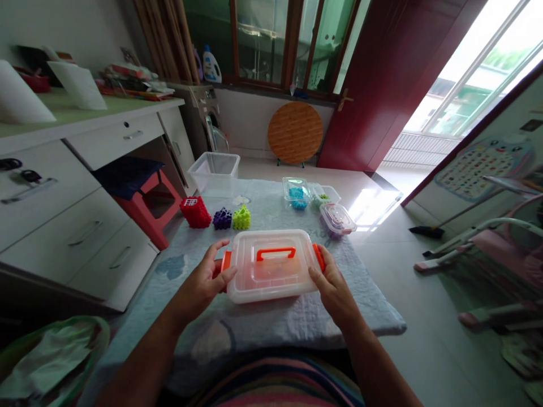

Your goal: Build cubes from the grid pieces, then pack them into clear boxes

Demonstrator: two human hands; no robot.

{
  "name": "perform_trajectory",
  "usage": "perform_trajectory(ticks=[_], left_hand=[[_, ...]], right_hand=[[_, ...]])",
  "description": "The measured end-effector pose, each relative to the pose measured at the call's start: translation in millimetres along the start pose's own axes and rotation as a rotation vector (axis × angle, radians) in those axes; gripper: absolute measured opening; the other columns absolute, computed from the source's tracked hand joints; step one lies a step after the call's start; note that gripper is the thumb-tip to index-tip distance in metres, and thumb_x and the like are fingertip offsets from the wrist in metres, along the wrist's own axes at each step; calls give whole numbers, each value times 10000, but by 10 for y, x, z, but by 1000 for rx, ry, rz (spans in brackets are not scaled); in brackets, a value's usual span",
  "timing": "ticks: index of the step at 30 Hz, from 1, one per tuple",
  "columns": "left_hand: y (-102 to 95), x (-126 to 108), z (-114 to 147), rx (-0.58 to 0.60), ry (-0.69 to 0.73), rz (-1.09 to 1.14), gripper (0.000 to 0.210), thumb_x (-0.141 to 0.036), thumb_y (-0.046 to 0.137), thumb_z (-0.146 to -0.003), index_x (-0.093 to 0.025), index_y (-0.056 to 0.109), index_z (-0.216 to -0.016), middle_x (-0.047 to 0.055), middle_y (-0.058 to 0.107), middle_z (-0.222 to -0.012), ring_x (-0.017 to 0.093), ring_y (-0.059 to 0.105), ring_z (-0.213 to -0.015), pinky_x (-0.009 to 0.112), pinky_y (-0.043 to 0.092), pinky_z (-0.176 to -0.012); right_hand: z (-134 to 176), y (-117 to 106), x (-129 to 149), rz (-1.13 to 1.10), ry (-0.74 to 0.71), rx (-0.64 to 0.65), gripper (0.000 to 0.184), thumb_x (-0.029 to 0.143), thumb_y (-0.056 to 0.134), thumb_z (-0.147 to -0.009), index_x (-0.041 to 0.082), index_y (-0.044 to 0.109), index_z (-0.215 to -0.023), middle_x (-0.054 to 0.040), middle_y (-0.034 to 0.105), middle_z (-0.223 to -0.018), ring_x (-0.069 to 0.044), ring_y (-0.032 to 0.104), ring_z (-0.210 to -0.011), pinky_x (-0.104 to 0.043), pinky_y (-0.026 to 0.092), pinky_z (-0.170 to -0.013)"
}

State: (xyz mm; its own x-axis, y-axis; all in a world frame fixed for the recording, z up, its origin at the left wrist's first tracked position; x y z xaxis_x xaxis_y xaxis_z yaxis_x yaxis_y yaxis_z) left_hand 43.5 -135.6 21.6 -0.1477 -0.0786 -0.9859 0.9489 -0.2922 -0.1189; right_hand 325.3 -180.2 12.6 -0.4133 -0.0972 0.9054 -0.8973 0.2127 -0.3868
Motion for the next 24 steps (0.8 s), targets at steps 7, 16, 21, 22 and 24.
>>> perform_trajectory(ticks=[7, 16, 21, 22, 24], left_hand=[[154, -298, 106, -223, 75, -843, 575, -310, 421, -887, -165, 358, -1440, 139, 706, -979, 326, 671, -839, 359, 447, -720], [283, -334, 107, -199, 173, -1032, 572, -253, 443, -876, -142, 394, -1435, 123, 669, -799, 269, 621, -611, 302, 388, -598], [165, -357, 109, -266, 145, -709, 558, -372, 557, -847, -199, 441, -1364, 49, 652, -738, 260, 608, -635, 296, 387, -623], [121, -323, 103, -247, 115, -626, 550, -399, 558, -853, -209, 433, -1354, 33, 647, -733, 254, 610, -651, 297, 394, -633], [25, -208, 85, -176, 51, -405, 527, -453, 535, -874, -218, 415, -1330, 5, 633, -720, 229, 606, -659, 296, 413, -639]], right_hand=[[-11, 27, 153, 323, -62, 16, 567, 310, 380, -941, 96, 354, -1465, -183, 397, -1502, -260, 355, -1408, -500, 255, -1178], [-34, 38, 254, 477, -161, 81, 544, 263, 343, -949, 77, 365, -1460, -192, 371, -1516, -254, 316, -1429, -470, 308, -1159], [-41, -10, 204, 325, -106, 75, 555, 390, 413, -951, 155, 380, -1453, -152, 372, -1525, -272, 340, -1415, -486, 340, -1136], [-50, -42, 165, 261, -67, 62, 569, 432, 431, -943, 165, 390, -1443, -151, 403, -1504, -280, 392, -1381, -488, 381, -1105], [-73, -119, 65, 93, 47, 24, 600, 512, 476, -908, 175, 426, -1402, -152, 522, -1388, -281, 558, -1205, -458, 509, -958]])
Point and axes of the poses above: each hand's wrist, its own z-axis away from the middle knuckle, its own y-axis out of the palm, x = y × z, the point moved 3 cm from there along -z, towards the middle knuckle
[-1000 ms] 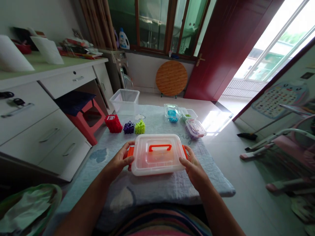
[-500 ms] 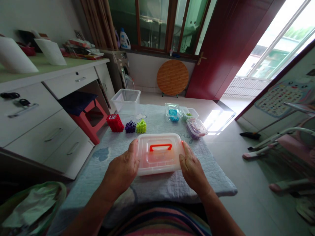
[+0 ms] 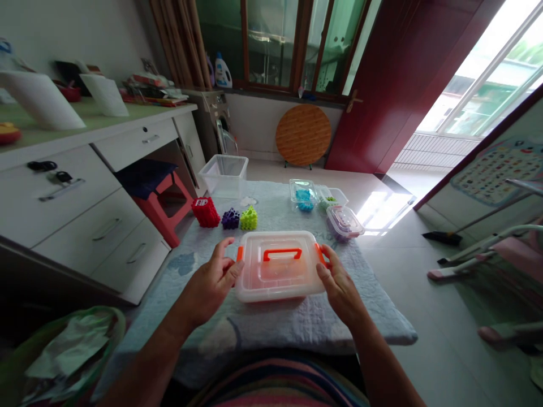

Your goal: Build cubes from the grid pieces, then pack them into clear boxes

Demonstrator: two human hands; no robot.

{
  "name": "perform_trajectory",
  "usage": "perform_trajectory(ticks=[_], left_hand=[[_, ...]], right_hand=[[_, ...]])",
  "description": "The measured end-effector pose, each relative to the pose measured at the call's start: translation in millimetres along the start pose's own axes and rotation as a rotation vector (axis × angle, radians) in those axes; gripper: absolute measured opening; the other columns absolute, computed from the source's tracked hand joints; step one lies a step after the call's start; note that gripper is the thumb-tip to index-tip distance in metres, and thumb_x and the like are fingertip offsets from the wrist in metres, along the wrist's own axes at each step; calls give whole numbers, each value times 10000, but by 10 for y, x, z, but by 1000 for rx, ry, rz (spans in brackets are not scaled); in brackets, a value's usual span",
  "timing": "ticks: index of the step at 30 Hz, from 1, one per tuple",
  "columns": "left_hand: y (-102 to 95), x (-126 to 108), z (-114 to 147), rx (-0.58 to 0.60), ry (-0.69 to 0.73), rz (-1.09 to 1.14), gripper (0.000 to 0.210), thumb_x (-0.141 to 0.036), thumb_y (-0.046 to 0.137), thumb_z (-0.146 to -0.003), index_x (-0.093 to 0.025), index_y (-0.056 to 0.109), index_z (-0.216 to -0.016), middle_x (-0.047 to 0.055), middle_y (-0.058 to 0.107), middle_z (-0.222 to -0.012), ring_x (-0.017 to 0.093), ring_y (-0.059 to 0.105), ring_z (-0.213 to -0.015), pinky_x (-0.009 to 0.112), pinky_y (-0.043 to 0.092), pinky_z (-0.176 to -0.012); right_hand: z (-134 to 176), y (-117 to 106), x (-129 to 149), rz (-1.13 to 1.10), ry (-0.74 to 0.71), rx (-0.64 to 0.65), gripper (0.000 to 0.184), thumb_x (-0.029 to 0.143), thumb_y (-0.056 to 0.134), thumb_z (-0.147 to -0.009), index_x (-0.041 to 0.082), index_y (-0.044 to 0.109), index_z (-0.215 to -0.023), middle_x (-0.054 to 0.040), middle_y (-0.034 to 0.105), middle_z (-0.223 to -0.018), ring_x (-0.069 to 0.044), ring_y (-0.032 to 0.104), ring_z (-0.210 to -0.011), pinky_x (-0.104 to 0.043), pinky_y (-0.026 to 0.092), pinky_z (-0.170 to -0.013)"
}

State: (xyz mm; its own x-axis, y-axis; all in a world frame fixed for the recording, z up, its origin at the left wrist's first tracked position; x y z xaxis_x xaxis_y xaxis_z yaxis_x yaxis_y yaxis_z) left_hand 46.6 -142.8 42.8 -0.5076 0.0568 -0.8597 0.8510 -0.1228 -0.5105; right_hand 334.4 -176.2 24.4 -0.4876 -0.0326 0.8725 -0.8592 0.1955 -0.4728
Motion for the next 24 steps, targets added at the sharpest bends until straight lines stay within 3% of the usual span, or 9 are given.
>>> perform_trajectory(ticks=[2, 4, 7, 15, 19, 24], left_hand=[[-14, 169, -17, 79, -82, 214, 487, -509, 520, -881, -212, 443, -1258, -8, 622, -716, 197, 590, -636, 283, 423, -611], [-2, 299, -21, 140, -156, 336, 419, -544, 543, -863, -196, 528, -1097, -9, 613, -700, 169, 568, -604, 264, 411, -574], [56, 325, -6, 247, -178, 432, 381, -557, 542, -864, -179, 573, -837, -11, 582, -637, 134, 524, -565, 246, 392, -559], [42, 58, -153, 281, -123, 568, 359, -514, 566, -867, -169, 549, -769, -23, 543, -607, 102, 470, -530, 224, 369, -541], [-58, -134, -480, 288, -87, 579, 335, -482, 603, -842, -165, 547, -752, -19, 557, -594, 98, 484, -512, 219, 371, -526], [-216, -418, -1005, 208, -28, 555, 292, -438, 619, -810, -156, 567, -750, -14, 557, -599, 99, 489, -513, 214, 369, -510]], right_hand=[[-29, -47, -106, -216, 138, 19, 584, 556, 542, -858, 180, 502, -1304, -116, 645, -1142, -225, 657, -891, -360, 577, -698], [-53, -42, -172, -442, 258, 121, 502, 546, 630, -801, 178, 591, -1139, -46, 652, -876, -148, 602, -642, -257, 509, -495], [-85, 18, -199, -699, 387, 259, 394, 497, 727, -732, 168, 638, -930, 15, 581, -675, -84, 511, -494, -185, 415, -386], [-243, 49, -241, -875, 460, 268, 353, 412, 790, -676, 156, 680, -893, 0, 621, -650, -91, 548, -459, -189, 454, -374], [-430, -78, -103, -891, 416, 238, 313, 396, 751, -717, 177, 683, -930, -31, 673, -721, -130, 606, -529, -231, 520, -444], [-788, -184, 173, -891, 339, 170, 323, 361, 742, -706, 201, 662, -975, -49, 705, -842, -175, 659, -656, -288, 571, -513]])
Point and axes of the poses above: each hand's wrist, its own z-axis away from the middle knuckle, its own y-axis out of the palm, x = y × z, the point moved 3 cm from there along -z, towards the middle knuckle
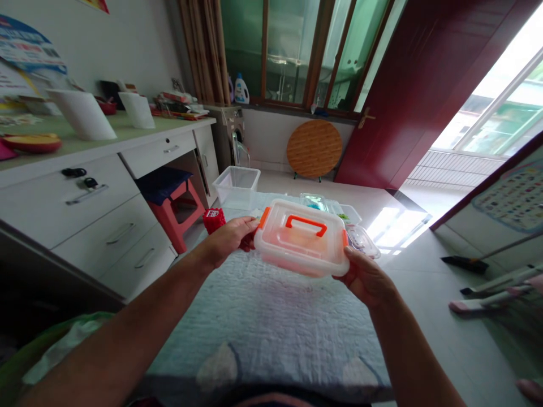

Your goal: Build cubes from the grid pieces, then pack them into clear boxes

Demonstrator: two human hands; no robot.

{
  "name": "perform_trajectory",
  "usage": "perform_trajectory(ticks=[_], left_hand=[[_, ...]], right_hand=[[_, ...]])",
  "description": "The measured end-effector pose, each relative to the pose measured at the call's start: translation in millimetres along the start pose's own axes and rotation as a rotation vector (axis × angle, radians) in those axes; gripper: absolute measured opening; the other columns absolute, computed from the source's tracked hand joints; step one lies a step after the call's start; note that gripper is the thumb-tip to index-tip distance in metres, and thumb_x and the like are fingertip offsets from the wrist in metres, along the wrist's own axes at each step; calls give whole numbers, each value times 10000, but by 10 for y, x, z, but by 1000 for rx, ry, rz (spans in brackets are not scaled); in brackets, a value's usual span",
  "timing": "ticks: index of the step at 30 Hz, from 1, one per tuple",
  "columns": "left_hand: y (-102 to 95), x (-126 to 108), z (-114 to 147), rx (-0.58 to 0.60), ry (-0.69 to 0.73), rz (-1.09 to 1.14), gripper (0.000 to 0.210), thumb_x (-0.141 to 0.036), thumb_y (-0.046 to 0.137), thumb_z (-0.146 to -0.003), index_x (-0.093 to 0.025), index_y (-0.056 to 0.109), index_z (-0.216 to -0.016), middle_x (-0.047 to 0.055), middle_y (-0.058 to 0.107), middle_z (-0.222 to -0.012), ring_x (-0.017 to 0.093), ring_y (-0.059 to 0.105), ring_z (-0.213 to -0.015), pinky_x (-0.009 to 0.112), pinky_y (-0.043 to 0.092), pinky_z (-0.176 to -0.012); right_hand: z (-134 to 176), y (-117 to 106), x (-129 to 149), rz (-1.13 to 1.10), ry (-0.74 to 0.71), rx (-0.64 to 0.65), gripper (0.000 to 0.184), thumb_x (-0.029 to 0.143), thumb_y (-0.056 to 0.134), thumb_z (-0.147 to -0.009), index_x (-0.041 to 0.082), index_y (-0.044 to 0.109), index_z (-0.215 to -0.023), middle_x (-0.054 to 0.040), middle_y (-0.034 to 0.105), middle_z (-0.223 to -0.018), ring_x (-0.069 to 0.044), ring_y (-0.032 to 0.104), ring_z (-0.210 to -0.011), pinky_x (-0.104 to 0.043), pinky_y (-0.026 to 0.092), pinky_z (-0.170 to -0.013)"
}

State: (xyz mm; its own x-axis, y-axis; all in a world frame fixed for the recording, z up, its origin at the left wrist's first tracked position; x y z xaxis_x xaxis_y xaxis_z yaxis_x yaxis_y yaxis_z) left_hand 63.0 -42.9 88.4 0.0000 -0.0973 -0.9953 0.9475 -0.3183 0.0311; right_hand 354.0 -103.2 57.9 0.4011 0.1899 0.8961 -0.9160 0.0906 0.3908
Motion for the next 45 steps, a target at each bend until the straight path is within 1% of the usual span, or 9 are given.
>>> perform_trajectory(ticks=[5, 8, 11, 18, 26, 31, 36, 40, 45], left_hand=[[-119, -207, -480, -115, 25, -92, 251, -378, 598, -807, -143, 640, -883, 15, 600, -726, 118, 538, -606, 222, 400, -537], [-193, -234, -709, -184, 35, -94, 251, -370, 580, -816, -148, 637, -918, 29, 612, -788, 131, 566, -661, 237, 431, -572], [-248, -189, -831, -260, 49, -53, 251, -382, 586, -813, -156, 607, -919, 38, 613, -833, 139, 581, -705, 243, 446, -591], [-323, 59, -792, -380, 19, -46, 287, -373, 616, -778, -174, 572, -981, 59, 632, -947, 151, 601, -789, 252, 461, -634], [-393, 119, -684, -336, -31, -136, 260, -272, 617, -756, -175, 601, -996, 68, 665, -940, 183, 621, -861, 267, 462, -671], [-311, 172, -659, -278, -40, -135, 240, -205, 633, -732, -164, 611, -968, 52, 653, -879, 178, 621, -830, 266, 449, -664], [-132, 235, -778, -265, -20, -123, 216, -157, 632, -720, -161, 613, -935, 47, 632, -886, 163, 592, -795, 255, 454, -635], [30, 258, -910, -285, -3, -87, 258, -118, 622, -713, -167, 591, -964, 63, 626, -965, 157, 587, -808, 238, 462, -626], [145, 303, -1024, -323, -21, -98, 383, -80, 586, -711, -156, 565, -1085, 105, 594, -1120, 148, 586, -813, 226, 471, -625]], right_hand=[[-350, 169, 116, -82, -23, -23, 340, 328, 731, -717, 208, 638, -1022, -37, 708, -893, -157, 652, -694, -274, 577, -545], [-564, 282, 61, -155, -12, -25, 310, 303, 745, -710, 203, 628, -979, -24, 699, -870, -143, 643, -693, -261, 584, -566], [-750, 404, -41, -236, -9, -32, 268, 273, 766, -699, 196, 622, -912, 0, 674, -786, -118, 607, -627, -262, 594, -591], [-1131, 696, -251, -383, -17, -53, 262, 255, 807, -660, 183, 578, -763, 61, 571, -582, -65, 486, -463, -262, 605, -624], [-1467, 1005, -447, -448, -28, -118, 248, 234, 769, -711, 199, 524, -702, 94, 528, -492, -71, 511, -451, -295, 604, -644], [-1597, 1116, -571, -467, -34, -155, 241, 234, 760, -713, 203, 522, -720, 91, 542, -484, -76, 536, -461, -302, 598, -656], [-1725, 1168, -695, -454, -64, -160, 291, 273, 796, -670, 213, 528, -766, 90, 580, -518, -93, 583, -487, -285, 579, -628], [-1816, 1172, -792, -456, -60, -155, 300, 278, 792, -668, 218, 520, -779, 85, 601, -539, -101, 603, -501, -248, 541, -582], [-1895, 1157, -856, -478, -53, -160, 216, 197, 719, -702, 210, 523, -792, 62, 638, -559, -96, 618, -523, -211, 501, -569]])
Point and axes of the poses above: each hand's wrist, its own z-axis away from the middle knuckle, its own y-axis out of the palm, x = y × z, the point moved 3 cm from there along -z, towards the middle knuckle
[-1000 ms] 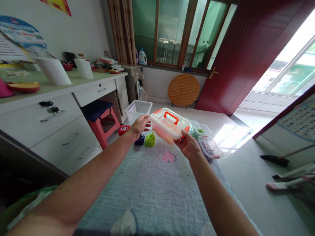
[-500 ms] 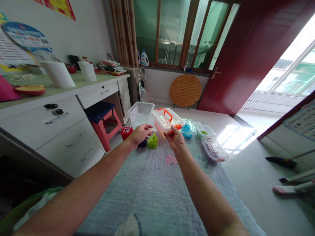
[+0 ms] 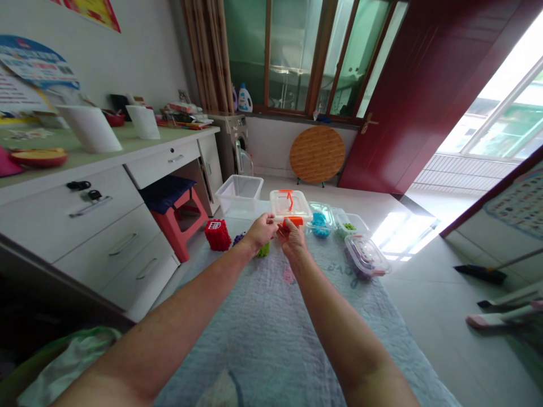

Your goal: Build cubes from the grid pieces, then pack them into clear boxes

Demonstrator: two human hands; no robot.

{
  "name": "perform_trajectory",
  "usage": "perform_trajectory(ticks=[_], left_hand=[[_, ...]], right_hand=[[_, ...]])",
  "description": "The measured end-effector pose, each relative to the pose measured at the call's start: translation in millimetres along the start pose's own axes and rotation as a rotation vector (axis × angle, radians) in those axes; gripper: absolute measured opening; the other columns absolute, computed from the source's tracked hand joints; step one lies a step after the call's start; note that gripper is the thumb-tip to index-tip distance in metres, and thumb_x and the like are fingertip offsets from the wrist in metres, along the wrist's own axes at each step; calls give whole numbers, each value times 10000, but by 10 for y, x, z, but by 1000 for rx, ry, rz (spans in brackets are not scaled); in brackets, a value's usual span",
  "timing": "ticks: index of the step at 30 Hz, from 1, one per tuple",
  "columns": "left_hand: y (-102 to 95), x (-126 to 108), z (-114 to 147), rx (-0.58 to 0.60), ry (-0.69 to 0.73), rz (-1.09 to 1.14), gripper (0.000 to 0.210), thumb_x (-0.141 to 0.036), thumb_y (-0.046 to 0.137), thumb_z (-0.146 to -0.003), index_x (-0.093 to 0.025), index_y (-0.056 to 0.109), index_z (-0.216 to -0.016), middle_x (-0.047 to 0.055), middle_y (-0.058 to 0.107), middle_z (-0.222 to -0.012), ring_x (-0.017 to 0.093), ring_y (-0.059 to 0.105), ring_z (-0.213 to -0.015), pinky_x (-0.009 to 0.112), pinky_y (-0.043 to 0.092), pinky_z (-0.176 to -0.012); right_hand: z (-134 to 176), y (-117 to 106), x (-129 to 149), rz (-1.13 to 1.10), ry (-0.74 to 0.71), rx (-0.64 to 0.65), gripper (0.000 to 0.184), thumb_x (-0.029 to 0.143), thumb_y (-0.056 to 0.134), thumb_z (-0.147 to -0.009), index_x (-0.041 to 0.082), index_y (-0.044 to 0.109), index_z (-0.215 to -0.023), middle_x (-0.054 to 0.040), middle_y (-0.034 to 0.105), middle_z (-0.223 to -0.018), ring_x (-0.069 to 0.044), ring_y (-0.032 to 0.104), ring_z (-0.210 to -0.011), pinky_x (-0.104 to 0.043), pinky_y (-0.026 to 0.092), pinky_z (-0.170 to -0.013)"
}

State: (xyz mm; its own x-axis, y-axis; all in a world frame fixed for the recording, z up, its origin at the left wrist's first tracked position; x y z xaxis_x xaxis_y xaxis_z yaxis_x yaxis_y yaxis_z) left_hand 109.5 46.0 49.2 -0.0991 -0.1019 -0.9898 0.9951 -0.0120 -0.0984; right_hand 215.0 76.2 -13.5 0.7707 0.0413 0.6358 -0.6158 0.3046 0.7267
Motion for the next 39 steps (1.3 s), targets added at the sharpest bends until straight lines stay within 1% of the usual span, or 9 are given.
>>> perform_trajectory(ticks=[7, 16, 22, 25, 28, 30, 34, 36, 39], left_hand=[[60, 51, -143, -44, -10, -12, 535, -59, 569, -715, -135, 524, -1242, 169, 537, -1291, 196, 603, -948, 235, 474, -650], [54, 108, -315, -67, -41, 3, 629, -66, 617, -683, -141, 498, -1297, 166, 595, -1224, 197, 628, -864, 249, 467, -613], [47, 117, -307, -82, -39, 52, 598, -39, 629, -645, -170, 536, -1221, 123, 608, -1184, 158, 610, -803, 226, 454, -603], [8, 89, -288, -114, -47, 91, 508, -16, 648, -613, -172, 582, -1092, 110, 604, -1144, 138, 591, -754, 222, 440, -584], [-105, 27, -319, -182, -56, 150, 419, -3, 665, -600, -179, 593, -973, 72, 598, -1047, 126, 570, -737, 214, 428, -578], [-212, -26, -378, -238, -72, 206, 353, -13, 658, -627, -184, 578, -926, 37, 584, -923, 119, 554, -718, 208, 430, -579], [-412, -117, -552, -323, -148, 350, 177, -58, 609, -710, -177, 537, -819, -17, 500, -699, 96, 505, -603, 206, 457, -561], [-481, -135, -641, -350, -217, 425, 117, -87, 589, -747, -169, 515, -784, -24, 467, -645, 93, 491, -554, 214, 473, -542], [-554, -135, -751, -397, -320, 518, 86, -128, 550, -812, -171, 482, -780, -25, 448, -627, 92, 483, -517, 216, 476, -513]], right_hand=[[-86, 2, -47, 18, 24, 56, 188, 101, 656, -659, 200, 527, -754, 54, 647, -572, -108, 630, -542, -217, 486, -576], [-170, -47, -49, 124, 84, 107, 196, 56, 582, -632, 201, 564, -763, 42, 658, -610, -124, 641, -592, -232, 497, -591], [-106, -97, -20, 221, 108, 128, 182, 69, 611, -623, 195, 578, -751, 19, 679, -664, -139, 653, -638, -251, 527, -594], [23, -173, 35, 291, 110, 140, 185, 79, 635, -625, 194, 582, -759, 17, 682, -680, -141, 653, -647, -262, 537, -592], [219, -320, 154, 355, 98, 166, 193, 87, 667, -603, 180, 605, -760, 3, 684, -712, -140, 645, -647, -262, 532, -589], [352, -456, 260, 417, 75, 183, 201, 113, 687, -583, 173, 628, -765, -6, 683, -727, -140, 633, -647, -254, 518, -576], [514, -766, 454, 671, -79, 195, 205, 205, 671, -585, 175, 646, -785, -11, 673, -781, -149, 616, -681, -256, 497, -570], [525, -922, 502, 783, -166, 156, 219, 253, 641, -602, 180, 646, -808, -16, 665, -793, -162, 611, -687, -262, 483, -560], [499, -1113, 541, 968, -364, 75, 224, 291, 591, -623, 181, 648, -811, -33, 663, -788, -176, 595, -688, -275, 461, -570]])
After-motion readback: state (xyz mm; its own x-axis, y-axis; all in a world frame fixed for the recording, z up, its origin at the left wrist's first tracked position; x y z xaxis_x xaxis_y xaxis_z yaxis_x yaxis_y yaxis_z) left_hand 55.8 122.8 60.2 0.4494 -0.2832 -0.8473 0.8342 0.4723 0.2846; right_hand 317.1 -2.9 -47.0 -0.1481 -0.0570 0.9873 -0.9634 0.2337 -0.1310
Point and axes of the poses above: each hand's wrist, its own z-axis away from the middle knuckle, its own y-axis out of the palm, x = y × z, the point moved 3 cm from there along -z, towards the middle knuckle
